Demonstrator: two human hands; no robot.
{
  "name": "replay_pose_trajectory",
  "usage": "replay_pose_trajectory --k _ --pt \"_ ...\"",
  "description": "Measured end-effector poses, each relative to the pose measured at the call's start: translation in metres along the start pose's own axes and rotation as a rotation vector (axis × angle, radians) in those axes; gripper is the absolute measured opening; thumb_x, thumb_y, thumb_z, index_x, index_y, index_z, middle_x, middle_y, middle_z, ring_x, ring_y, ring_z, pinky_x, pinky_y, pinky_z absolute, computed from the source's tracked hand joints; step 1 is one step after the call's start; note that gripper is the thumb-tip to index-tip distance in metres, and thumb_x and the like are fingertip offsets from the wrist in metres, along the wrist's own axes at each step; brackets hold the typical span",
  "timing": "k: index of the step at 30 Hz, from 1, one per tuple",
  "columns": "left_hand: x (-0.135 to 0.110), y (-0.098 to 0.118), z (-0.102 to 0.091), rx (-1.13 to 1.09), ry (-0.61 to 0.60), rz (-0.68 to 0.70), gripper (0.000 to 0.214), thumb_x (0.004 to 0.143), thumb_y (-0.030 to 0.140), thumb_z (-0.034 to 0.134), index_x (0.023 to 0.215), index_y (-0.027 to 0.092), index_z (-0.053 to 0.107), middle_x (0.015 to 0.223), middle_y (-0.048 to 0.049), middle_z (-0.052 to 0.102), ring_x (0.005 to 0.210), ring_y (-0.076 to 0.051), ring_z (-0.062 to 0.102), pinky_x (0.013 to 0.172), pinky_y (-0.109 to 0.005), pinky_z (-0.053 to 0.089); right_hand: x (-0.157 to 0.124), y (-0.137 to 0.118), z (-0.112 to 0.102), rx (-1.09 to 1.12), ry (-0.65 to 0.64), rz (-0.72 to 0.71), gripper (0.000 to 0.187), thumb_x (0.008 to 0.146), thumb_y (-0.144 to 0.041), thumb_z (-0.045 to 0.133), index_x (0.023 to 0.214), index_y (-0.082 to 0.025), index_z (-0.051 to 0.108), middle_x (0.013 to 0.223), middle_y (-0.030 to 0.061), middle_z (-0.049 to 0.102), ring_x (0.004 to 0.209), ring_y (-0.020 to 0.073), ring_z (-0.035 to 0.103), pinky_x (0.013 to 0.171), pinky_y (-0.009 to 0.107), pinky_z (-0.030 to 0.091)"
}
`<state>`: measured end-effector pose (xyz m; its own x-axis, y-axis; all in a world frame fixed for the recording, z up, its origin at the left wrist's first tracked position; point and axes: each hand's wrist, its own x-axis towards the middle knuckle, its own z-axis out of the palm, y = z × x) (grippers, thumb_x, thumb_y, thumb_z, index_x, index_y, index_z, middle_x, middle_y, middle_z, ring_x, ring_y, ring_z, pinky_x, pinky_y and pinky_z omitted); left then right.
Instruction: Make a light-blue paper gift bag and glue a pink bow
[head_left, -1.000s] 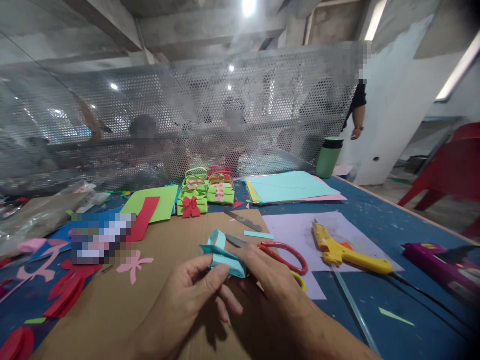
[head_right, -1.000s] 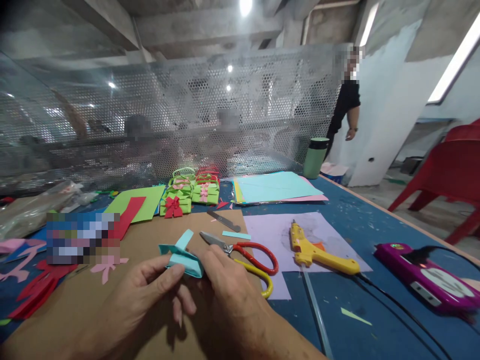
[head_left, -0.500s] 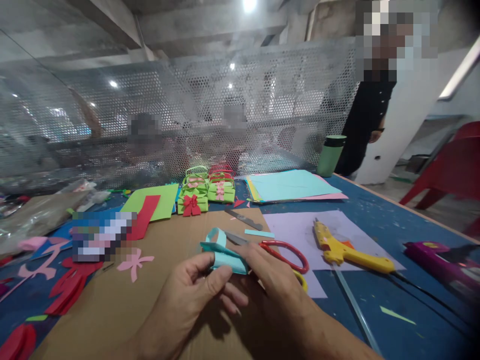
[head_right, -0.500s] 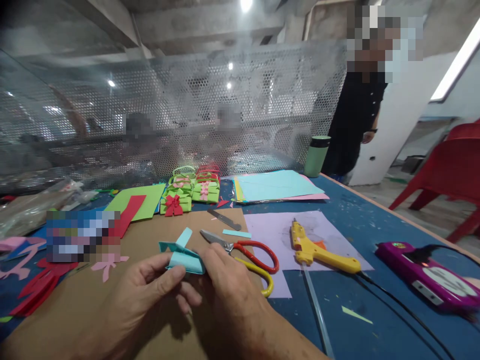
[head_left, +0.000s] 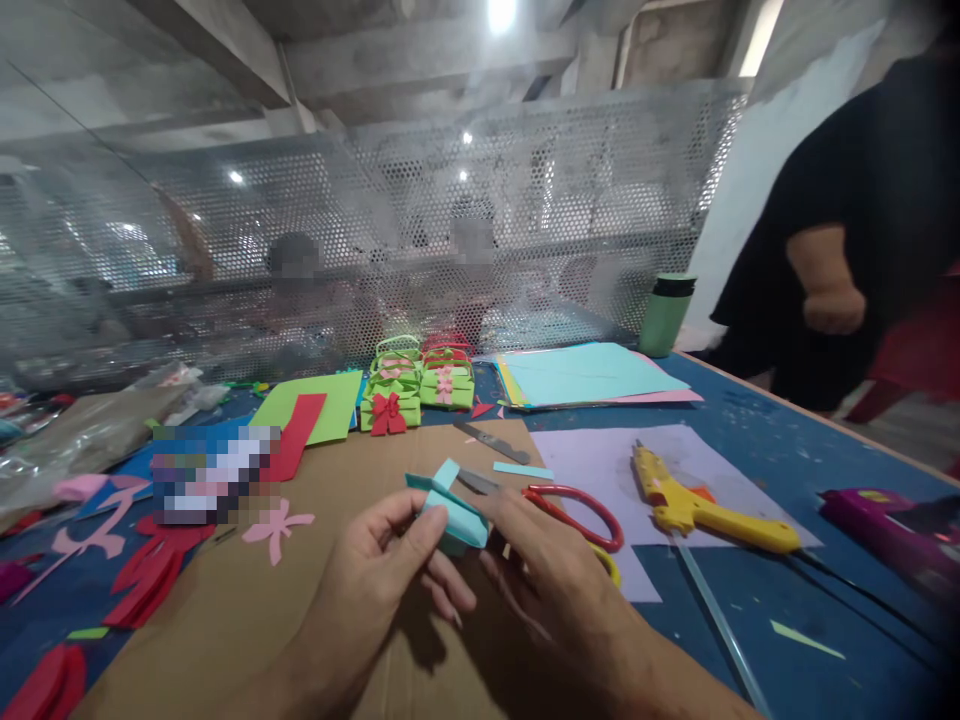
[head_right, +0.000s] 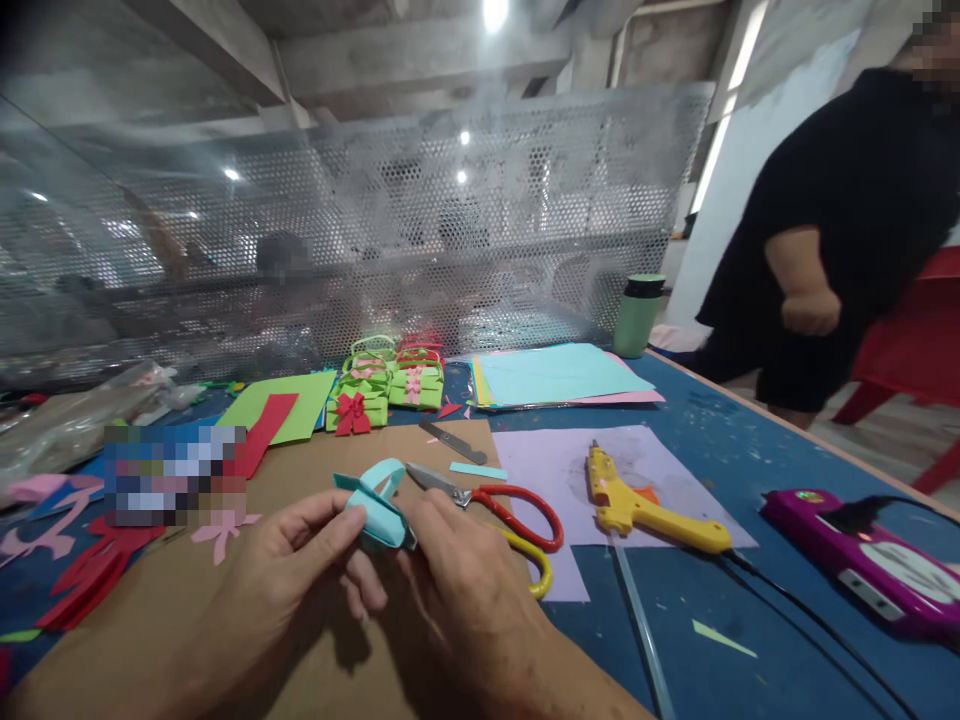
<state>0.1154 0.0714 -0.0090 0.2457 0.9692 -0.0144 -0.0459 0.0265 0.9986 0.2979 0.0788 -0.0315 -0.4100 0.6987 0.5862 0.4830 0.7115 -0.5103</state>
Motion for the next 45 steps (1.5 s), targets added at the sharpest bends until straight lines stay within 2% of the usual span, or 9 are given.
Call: replay_pose_trajectory --k 5,10,13,17,20,23,26,30,45 --pt "-0.001 0.001 -0.001 0.114 0.033 -0.015 0.039 0.095 0.052 0.059 0.099 0.014 0.067 0.053 -0.0019 0.067 0.039 -0.010 0.055 0.040 -0.017 0.041 0.002 0.002 -0.005 -0.011 0.056 -0.022 0.029 0.092 -0.012 0.051 0.117 -0.022 0.058 0.100 0.0065 0.069 0.089 0.0218 0.062 0.076 0.034 0.049" --pt "-0.004 0.007 -0.006 0.240 0.105 0.057 0.045 0.097 0.054 0.054 0.109 0.014 0.070 0.055 -0.0020 0.067 0.046 -0.014 0.059 0.046 -0.023 0.048 0.005 0.004 -0.007 0.065 0.068 0.061 0.033 0.090 -0.008 0.052 0.117 -0.023 0.062 0.094 0.0024 0.070 0.076 0.0161 0.061 0.068 0.028 0.046" --pt "-0.003 0.011 -0.014 0.455 0.234 0.261 0.035 0.097 0.048 0.055 0.102 0.018 0.073 0.063 -0.0014 0.067 0.054 -0.014 0.059 0.053 -0.025 0.049 0.006 0.002 -0.010 0.099 0.073 0.120 0.029 0.090 -0.009 0.053 0.113 -0.023 0.065 0.089 0.0005 0.069 0.072 0.0146 0.059 0.067 0.026 0.045" --pt "0.006 0.021 -0.033 0.776 0.459 0.586 0.023 0.090 0.035 0.063 0.108 0.024 0.073 0.101 -0.0050 0.069 0.081 -0.018 0.061 0.074 -0.031 0.052 0.007 -0.003 -0.014 0.140 0.062 0.141 0.030 0.092 -0.012 0.054 0.118 -0.023 0.065 0.088 -0.0006 0.068 0.071 0.0140 0.058 0.066 0.026 0.045" --pt "0.011 0.031 -0.045 0.807 0.253 0.507 0.032 0.084 0.032 0.069 0.115 0.026 0.071 0.111 -0.0052 0.070 0.099 -0.023 0.062 0.090 -0.037 0.051 0.007 -0.004 -0.015 0.152 0.049 0.119 0.028 0.093 -0.012 0.054 0.116 -0.023 0.065 0.088 -0.0008 0.068 0.072 0.0135 0.059 0.067 0.025 0.046" --pt "0.011 0.036 -0.047 0.674 0.054 0.329 0.028 0.081 0.030 0.071 0.109 0.025 0.073 0.107 -0.0044 0.072 0.093 -0.023 0.064 0.079 -0.032 0.053 0.005 -0.003 -0.014 0.160 0.015 0.063 0.024 0.094 -0.012 0.054 0.112 -0.023 0.065 0.087 -0.0012 0.067 0.073 0.0131 0.059 0.066 0.023 0.047" --pt "0.008 0.037 -0.043 0.583 0.018 0.241 0.019 0.081 0.029 0.069 0.098 0.020 0.073 0.099 -0.0046 0.071 0.087 -0.021 0.064 0.070 -0.028 0.050 0.003 -0.002 -0.013 0.142 0.007 0.005 0.026 0.093 -0.011 0.053 0.113 -0.024 0.063 0.087 -0.0008 0.065 0.073 0.0136 0.060 0.064 0.023 0.047" --pt "0.006 0.037 -0.041 0.550 -0.011 0.235 0.016 0.083 0.030 0.067 0.091 0.017 0.072 0.096 -0.0058 0.069 0.092 -0.022 0.063 0.082 -0.032 0.047 0.002 -0.001 -0.013 0.101 -0.019 -0.027 0.025 0.095 -0.011 0.050 0.114 -0.023 0.062 0.087 0.0008 0.064 0.074 0.0154 0.060 0.067 0.027 0.047" --pt "0.011 0.024 -0.039 0.439 -0.017 0.458 0.012 0.084 0.023 0.071 0.073 0.018 0.072 0.076 -0.0022 0.062 0.080 -0.017 0.056 0.075 -0.030 0.042 -0.002 -0.003 -0.013 0.120 -0.044 -0.129 0.021 0.094 -0.010 0.048 0.109 -0.021 0.058 0.088 0.0036 0.063 0.075 0.0161 0.058 0.066 0.027 0.048"
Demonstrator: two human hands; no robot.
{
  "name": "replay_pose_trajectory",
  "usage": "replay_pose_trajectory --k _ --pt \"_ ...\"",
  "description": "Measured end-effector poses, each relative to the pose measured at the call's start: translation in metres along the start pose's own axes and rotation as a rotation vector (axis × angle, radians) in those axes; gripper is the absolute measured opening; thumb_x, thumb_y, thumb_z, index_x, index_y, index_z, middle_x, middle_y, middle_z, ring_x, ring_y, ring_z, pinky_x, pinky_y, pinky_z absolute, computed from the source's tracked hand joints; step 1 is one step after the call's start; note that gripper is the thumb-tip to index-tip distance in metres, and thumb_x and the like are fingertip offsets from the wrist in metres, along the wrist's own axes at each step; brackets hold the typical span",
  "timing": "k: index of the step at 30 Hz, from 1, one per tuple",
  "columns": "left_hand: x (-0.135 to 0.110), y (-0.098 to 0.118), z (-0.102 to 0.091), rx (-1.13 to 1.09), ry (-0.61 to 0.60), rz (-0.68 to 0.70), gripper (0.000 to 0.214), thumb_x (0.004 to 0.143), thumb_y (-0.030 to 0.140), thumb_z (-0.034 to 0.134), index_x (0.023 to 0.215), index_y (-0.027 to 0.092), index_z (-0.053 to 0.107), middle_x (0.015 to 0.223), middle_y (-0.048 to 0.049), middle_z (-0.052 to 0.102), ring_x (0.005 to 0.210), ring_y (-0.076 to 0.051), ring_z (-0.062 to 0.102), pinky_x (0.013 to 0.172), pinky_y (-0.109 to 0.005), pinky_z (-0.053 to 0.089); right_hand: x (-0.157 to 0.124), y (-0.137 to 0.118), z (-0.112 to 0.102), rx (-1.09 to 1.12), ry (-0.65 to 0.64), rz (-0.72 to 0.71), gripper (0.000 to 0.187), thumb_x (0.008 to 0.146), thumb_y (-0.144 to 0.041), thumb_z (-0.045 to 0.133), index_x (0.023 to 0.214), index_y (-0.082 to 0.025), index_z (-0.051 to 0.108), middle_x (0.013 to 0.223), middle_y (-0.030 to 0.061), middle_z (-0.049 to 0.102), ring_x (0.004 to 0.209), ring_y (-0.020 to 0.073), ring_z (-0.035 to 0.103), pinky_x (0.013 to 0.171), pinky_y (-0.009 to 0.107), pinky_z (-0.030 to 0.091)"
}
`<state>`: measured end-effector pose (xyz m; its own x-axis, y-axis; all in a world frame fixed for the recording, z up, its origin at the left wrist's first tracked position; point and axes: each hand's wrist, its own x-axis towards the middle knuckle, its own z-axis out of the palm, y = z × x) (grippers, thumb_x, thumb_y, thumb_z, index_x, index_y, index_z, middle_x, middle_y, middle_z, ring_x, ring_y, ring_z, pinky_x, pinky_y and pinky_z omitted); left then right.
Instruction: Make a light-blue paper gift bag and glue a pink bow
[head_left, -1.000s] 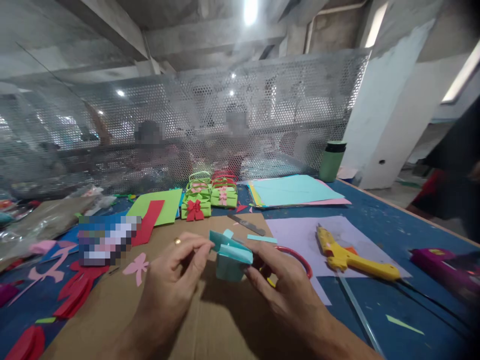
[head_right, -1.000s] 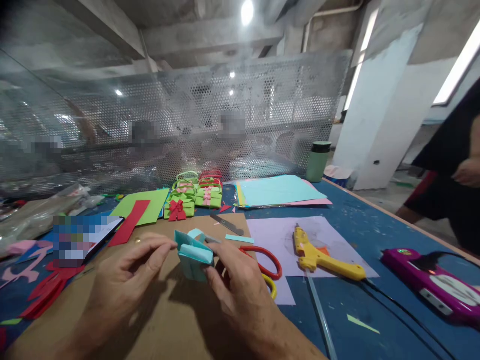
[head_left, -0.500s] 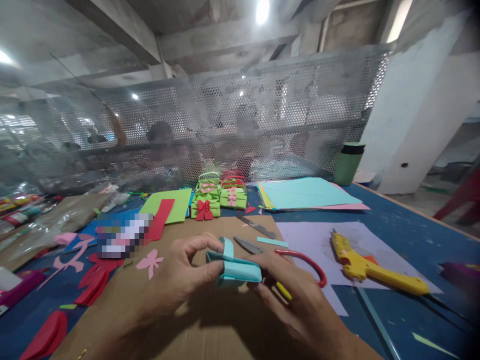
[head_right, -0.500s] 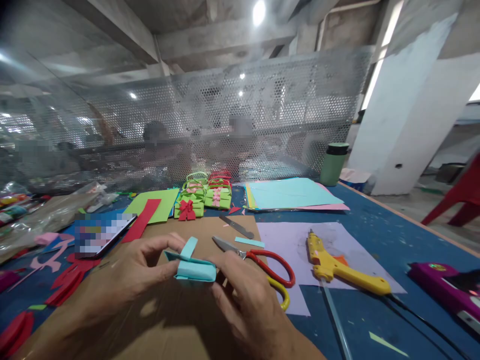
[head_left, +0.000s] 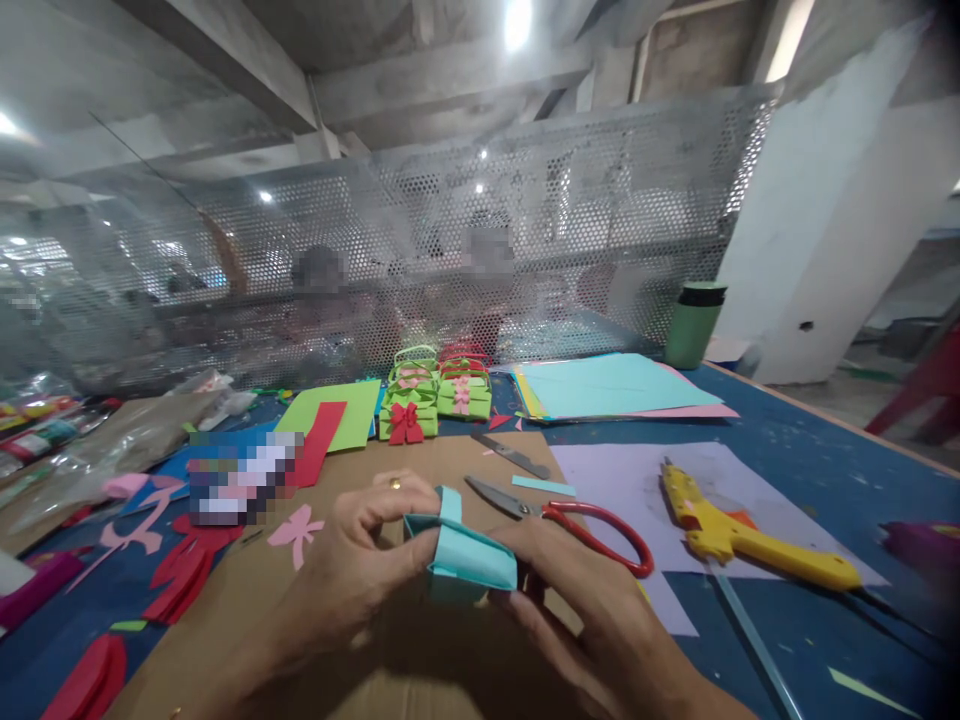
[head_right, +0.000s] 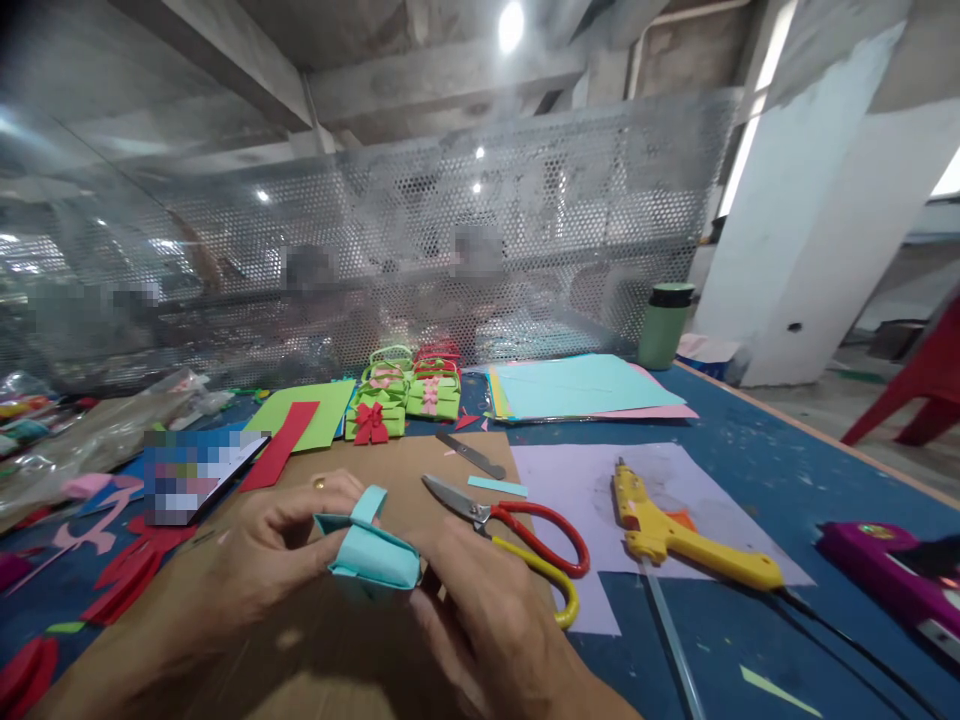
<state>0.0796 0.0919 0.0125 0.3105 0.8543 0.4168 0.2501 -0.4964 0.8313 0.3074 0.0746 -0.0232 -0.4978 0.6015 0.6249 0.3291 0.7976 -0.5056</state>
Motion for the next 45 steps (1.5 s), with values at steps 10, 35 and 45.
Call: replay_pose_trajectory --k 10,35,45 --pt "0.002 0.010 -0.003 -0.016 -0.041 -0.069 0.015 0.081 0.029 0.073 0.073 0.017 0.076 0.075 -0.0034 0.061 0.078 -0.018 0.053 0.074 -0.030 0.041 0.002 -0.007 -0.005 0.033 -0.038 0.097 0.017 0.092 -0.013 0.051 0.101 -0.022 0.060 0.084 0.0003 0.064 0.072 0.0143 0.060 0.065 0.025 0.048" --pt "-0.003 0.003 -0.003 0.081 -0.033 0.130 0.014 0.086 0.017 0.067 0.074 0.018 0.072 0.069 -0.0024 0.060 0.076 -0.018 0.049 0.072 -0.032 0.040 0.000 -0.014 -0.010 0.171 -0.072 0.223 0.027 0.093 -0.025 0.060 0.120 -0.024 0.064 0.098 0.0037 0.070 0.079 0.0162 0.064 0.071 0.029 0.053" --pt "-0.004 0.010 0.001 0.325 0.048 0.324 0.018 0.086 0.010 0.064 0.085 0.023 0.077 0.070 0.0020 0.066 0.068 -0.016 0.056 0.084 -0.035 0.039 0.007 -0.011 -0.008 0.823 -0.111 0.644 0.038 0.094 -0.046 0.059 0.122 -0.021 0.060 0.078 0.0018 0.071 0.065 0.0154 0.069 0.063 0.028 0.056"
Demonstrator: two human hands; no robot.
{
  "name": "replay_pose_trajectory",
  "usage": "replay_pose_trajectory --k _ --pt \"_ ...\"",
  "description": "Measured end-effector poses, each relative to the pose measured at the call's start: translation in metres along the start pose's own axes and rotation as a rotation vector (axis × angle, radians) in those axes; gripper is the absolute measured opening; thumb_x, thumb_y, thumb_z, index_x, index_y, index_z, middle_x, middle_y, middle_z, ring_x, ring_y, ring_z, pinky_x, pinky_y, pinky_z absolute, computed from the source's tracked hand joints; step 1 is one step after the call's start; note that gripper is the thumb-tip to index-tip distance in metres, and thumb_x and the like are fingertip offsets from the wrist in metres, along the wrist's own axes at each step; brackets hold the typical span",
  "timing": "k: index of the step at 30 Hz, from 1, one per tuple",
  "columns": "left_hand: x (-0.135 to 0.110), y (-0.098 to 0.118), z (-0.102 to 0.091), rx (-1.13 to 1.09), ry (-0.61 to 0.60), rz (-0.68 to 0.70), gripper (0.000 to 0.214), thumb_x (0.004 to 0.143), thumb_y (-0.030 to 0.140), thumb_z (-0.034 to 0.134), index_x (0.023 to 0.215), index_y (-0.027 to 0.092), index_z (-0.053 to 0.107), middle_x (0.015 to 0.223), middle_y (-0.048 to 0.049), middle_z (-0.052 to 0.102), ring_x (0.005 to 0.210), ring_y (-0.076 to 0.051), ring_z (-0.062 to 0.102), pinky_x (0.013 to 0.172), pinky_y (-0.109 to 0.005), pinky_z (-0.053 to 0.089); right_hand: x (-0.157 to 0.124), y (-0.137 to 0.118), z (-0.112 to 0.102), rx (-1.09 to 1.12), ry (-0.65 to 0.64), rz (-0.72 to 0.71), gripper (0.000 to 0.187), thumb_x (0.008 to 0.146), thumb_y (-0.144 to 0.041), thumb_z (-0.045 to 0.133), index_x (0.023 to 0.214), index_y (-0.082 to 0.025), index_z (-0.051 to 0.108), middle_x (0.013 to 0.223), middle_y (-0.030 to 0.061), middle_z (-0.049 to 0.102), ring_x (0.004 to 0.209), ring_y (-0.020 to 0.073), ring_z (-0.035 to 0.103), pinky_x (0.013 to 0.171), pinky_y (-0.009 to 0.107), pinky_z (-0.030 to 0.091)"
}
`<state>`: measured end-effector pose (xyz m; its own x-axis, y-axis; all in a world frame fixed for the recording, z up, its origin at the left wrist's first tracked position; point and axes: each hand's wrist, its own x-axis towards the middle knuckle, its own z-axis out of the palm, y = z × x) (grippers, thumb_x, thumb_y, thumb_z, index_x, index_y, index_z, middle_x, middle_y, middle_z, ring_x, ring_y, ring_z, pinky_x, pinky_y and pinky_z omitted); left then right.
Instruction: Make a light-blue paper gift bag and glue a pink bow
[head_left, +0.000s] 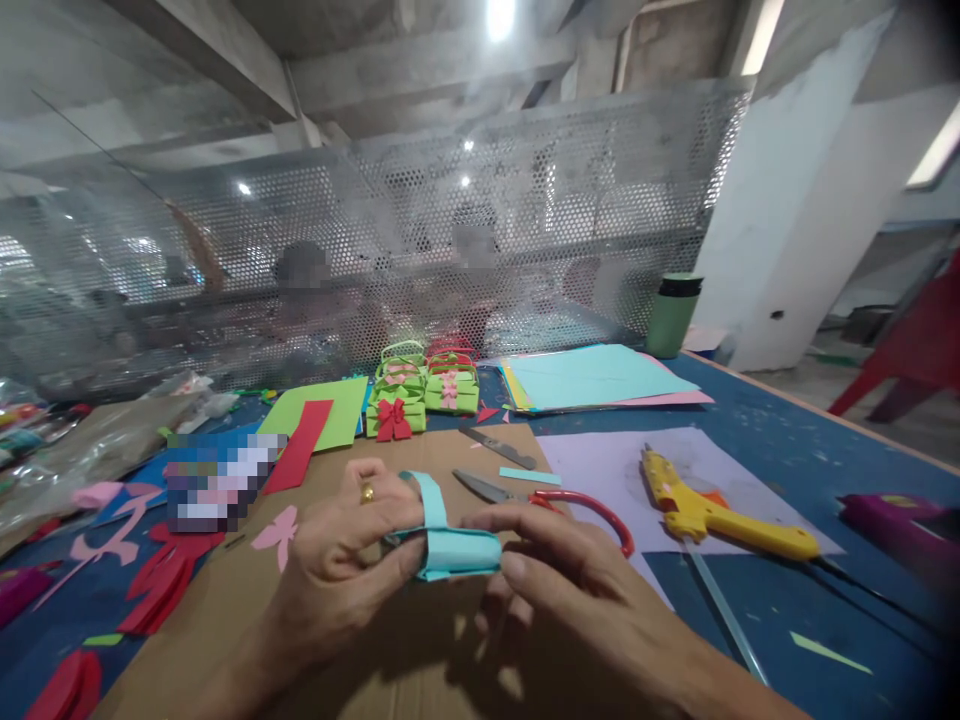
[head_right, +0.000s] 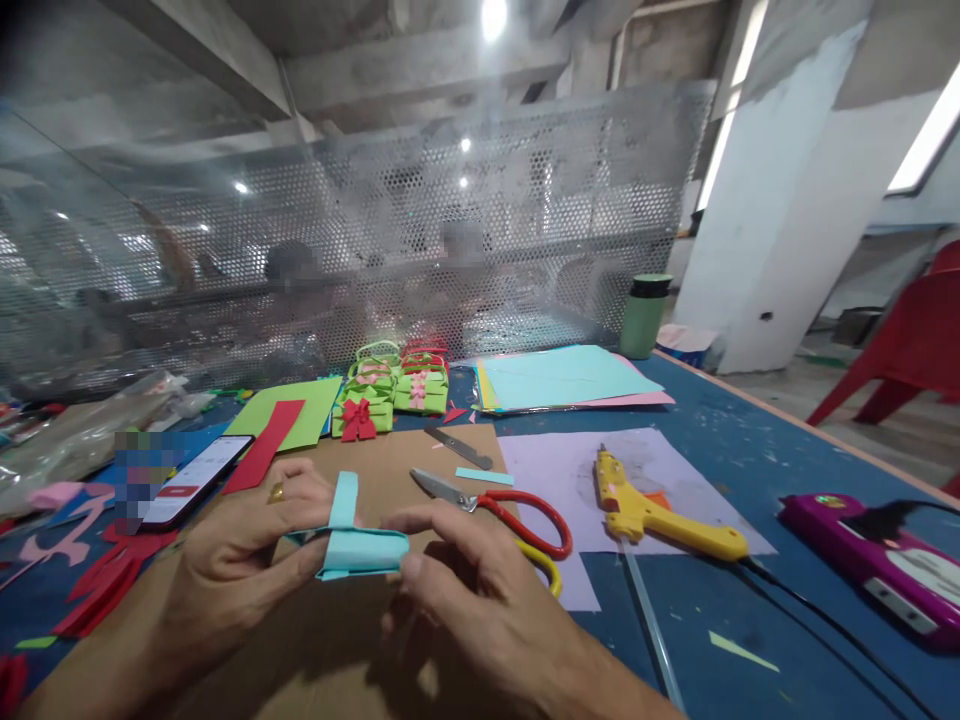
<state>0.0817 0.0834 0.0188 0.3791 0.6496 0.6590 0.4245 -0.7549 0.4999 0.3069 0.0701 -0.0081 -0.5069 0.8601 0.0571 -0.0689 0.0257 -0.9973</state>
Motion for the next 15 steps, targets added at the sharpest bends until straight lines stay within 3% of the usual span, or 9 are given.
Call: replay_pose_trajectory --k 5,10,15 --pt "-0.0034 0.0033 0.0040 0.039 -0.042 0.058 0.023 0.090 0.011 0.061 0.095 0.026 0.078 0.071 0.0020 0.065 0.068 -0.016 0.056 0.078 -0.033 0.039 0.0030 0.0048 -0.0004 0.143 -0.044 0.003 0.038 0.091 -0.048 0.066 0.116 -0.019 0.062 0.077 0.0004 0.069 0.060 0.0125 0.066 0.060 0.027 0.056" --pt "-0.0039 0.0063 0.0067 0.090 -0.021 0.068 0.022 0.089 0.011 0.063 0.092 0.027 0.078 0.072 0.0022 0.067 0.071 -0.016 0.058 0.071 -0.030 0.039 0.0041 -0.0003 0.0023 0.080 -0.015 0.062 0.048 0.085 -0.053 0.070 0.113 -0.015 0.062 0.073 0.0003 0.067 0.061 0.0113 0.063 0.062 0.025 0.052" --pt "-0.0021 0.0031 0.0064 0.067 -0.036 0.050 0.022 0.089 0.011 0.062 0.091 0.026 0.078 0.074 0.0024 0.067 0.073 -0.016 0.056 0.079 -0.032 0.040 0.0021 -0.0029 -0.0001 0.127 0.010 0.054 0.055 0.087 -0.062 0.066 0.117 -0.016 0.062 0.074 0.0017 0.069 0.060 0.0127 0.066 0.060 0.027 0.055"
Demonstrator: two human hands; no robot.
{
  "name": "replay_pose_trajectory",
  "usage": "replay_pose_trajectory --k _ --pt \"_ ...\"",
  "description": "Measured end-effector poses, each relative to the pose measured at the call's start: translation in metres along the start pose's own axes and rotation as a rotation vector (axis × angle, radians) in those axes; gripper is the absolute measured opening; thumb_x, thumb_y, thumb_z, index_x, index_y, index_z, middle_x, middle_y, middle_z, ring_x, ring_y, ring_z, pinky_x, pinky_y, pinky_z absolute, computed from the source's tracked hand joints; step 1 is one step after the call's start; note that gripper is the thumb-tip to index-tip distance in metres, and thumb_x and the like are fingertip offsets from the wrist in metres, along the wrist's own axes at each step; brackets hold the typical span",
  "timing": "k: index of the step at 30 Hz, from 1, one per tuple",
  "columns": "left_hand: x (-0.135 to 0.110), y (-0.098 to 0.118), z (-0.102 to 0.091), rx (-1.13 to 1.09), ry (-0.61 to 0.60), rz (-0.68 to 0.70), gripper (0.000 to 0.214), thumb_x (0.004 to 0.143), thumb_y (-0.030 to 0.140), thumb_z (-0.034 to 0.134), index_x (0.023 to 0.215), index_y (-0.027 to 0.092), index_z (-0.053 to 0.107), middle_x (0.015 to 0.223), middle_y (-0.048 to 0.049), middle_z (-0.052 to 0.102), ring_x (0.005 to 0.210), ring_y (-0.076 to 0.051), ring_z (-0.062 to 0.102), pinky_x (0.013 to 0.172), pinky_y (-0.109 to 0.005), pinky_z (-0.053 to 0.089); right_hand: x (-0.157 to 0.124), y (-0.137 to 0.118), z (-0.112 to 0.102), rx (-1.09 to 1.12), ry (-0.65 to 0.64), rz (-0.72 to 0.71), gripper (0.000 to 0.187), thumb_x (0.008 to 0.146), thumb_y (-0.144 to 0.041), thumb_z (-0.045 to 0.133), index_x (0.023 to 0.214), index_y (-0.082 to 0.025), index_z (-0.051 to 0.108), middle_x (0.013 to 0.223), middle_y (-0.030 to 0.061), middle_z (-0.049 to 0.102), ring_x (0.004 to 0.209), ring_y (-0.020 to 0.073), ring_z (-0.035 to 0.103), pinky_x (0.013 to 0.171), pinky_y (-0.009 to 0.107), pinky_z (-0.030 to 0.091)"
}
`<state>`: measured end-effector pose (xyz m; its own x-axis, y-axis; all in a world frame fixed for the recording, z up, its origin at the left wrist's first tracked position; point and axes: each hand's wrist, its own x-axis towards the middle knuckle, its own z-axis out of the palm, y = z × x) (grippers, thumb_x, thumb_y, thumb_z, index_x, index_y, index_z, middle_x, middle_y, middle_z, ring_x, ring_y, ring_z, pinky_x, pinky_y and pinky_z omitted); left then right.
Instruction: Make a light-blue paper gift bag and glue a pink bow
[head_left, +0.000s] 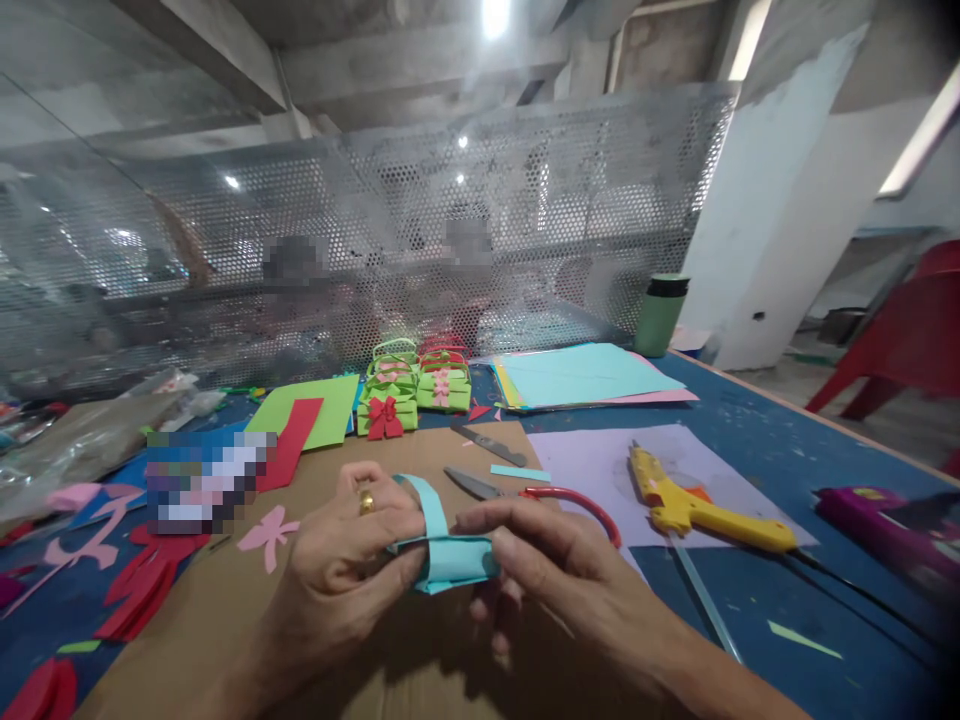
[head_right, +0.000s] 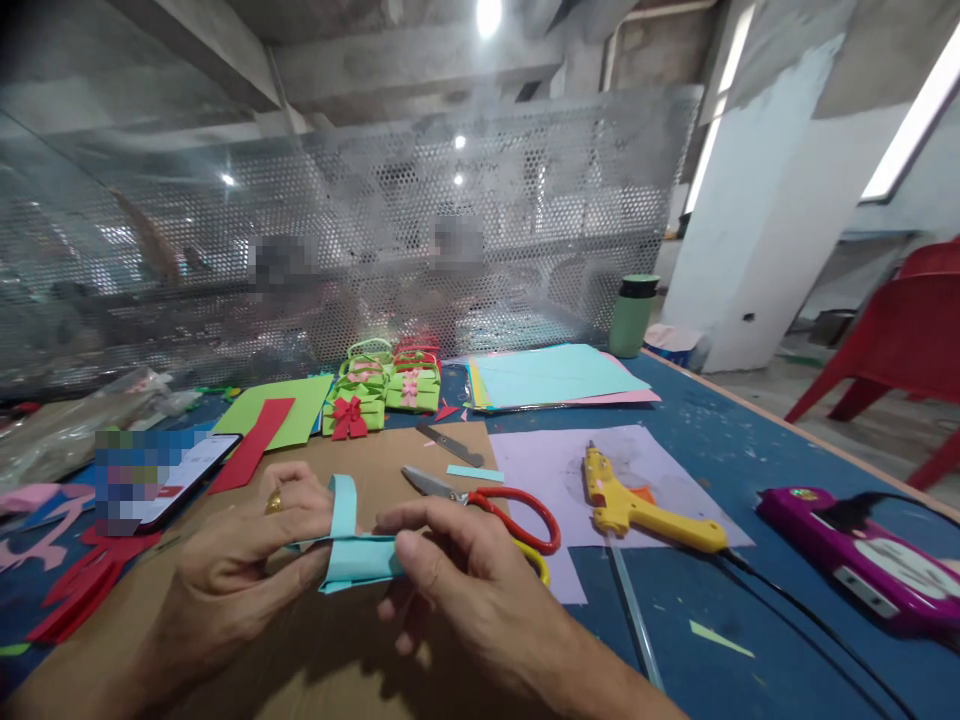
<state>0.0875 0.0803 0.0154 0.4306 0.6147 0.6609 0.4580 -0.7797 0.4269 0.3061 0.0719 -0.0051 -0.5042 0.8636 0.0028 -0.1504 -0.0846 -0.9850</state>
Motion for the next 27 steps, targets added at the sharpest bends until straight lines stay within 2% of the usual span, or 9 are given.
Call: replay_pose_trajectory --k 2,7,11,14,18,23,27 --pt "-0.0008 -0.0025 0.0002 -0.004 0.005 -0.015 0.022 0.089 0.011 0.062 0.089 0.026 0.078 0.075 0.0022 0.067 0.075 -0.017 0.056 0.080 -0.032 0.040 -0.0009 0.0007 -0.0022 0.016 0.005 -0.027 0.053 0.090 -0.062 0.062 0.117 -0.016 0.063 0.077 0.0029 0.070 0.062 0.0137 0.068 0.061 0.027 0.056" --pt "-0.0038 -0.0041 0.0007 -0.022 0.008 -0.015 0.023 0.088 0.011 0.062 0.093 0.027 0.078 0.076 0.0024 0.067 0.075 -0.017 0.056 0.083 -0.033 0.039 0.0010 0.0036 -0.0069 0.093 -0.128 -0.038 0.043 0.089 -0.048 0.071 0.116 -0.015 0.065 0.085 0.0056 0.074 0.071 0.0144 0.071 0.067 0.028 0.057" --pt "-0.0031 -0.0007 0.0001 0.001 -0.002 -0.007 0.022 0.088 0.011 0.064 0.091 0.028 0.078 0.074 0.0034 0.068 0.072 -0.016 0.057 0.074 -0.030 0.039 0.0018 0.0033 -0.0089 0.127 -0.124 -0.050 0.033 0.089 -0.040 0.073 0.111 -0.016 0.066 0.085 0.0033 0.074 0.075 0.0126 0.071 0.074 0.026 0.055" --pt "-0.0026 -0.0004 -0.0005 0.010 0.008 -0.012 0.023 0.087 0.011 0.065 0.091 0.029 0.078 0.075 0.0037 0.069 0.073 -0.016 0.057 0.077 -0.031 0.039 0.0000 0.0006 -0.0088 0.110 -0.134 -0.078 0.027 0.093 -0.039 0.069 0.109 -0.017 0.068 0.087 0.0030 0.074 0.079 0.0128 0.071 0.078 0.027 0.055" --pt "-0.0034 -0.0029 -0.0002 -0.032 -0.002 -0.020 0.024 0.087 0.010 0.064 0.094 0.029 0.078 0.075 0.0037 0.067 0.073 -0.017 0.057 0.085 -0.034 0.038 -0.0009 -0.0005 -0.0071 0.074 -0.101 -0.064 0.033 0.095 -0.044 0.064 0.114 -0.017 0.065 0.087 0.0042 0.074 0.078 0.0143 0.072 0.076 0.029 0.055" --pt "-0.0043 -0.0035 0.0010 -0.043 -0.009 -0.003 0.024 0.087 0.009 0.064 0.093 0.029 0.077 0.075 0.0058 0.067 0.073 -0.015 0.057 0.088 -0.033 0.036 0.0022 0.0026 -0.0048 0.014 -0.071 -0.016 0.045 0.088 -0.049 0.071 0.115 -0.015 0.064 0.077 0.0016 0.070 0.067 0.0142 0.069 0.067 0.028 0.055" --pt "-0.0037 -0.0044 0.0007 -0.076 -0.030 -0.044 0.021 0.089 0.009 0.061 0.087 0.024 0.074 0.075 0.0048 0.066 0.072 -0.014 0.056 0.089 -0.034 0.036 0.0006 -0.0017 -0.0034 -0.030 -0.066 -0.046 0.047 0.093 -0.055 0.060 0.116 -0.014 0.065 0.078 0.0044 0.072 0.071 0.0156 0.069 0.071 0.030 0.055"
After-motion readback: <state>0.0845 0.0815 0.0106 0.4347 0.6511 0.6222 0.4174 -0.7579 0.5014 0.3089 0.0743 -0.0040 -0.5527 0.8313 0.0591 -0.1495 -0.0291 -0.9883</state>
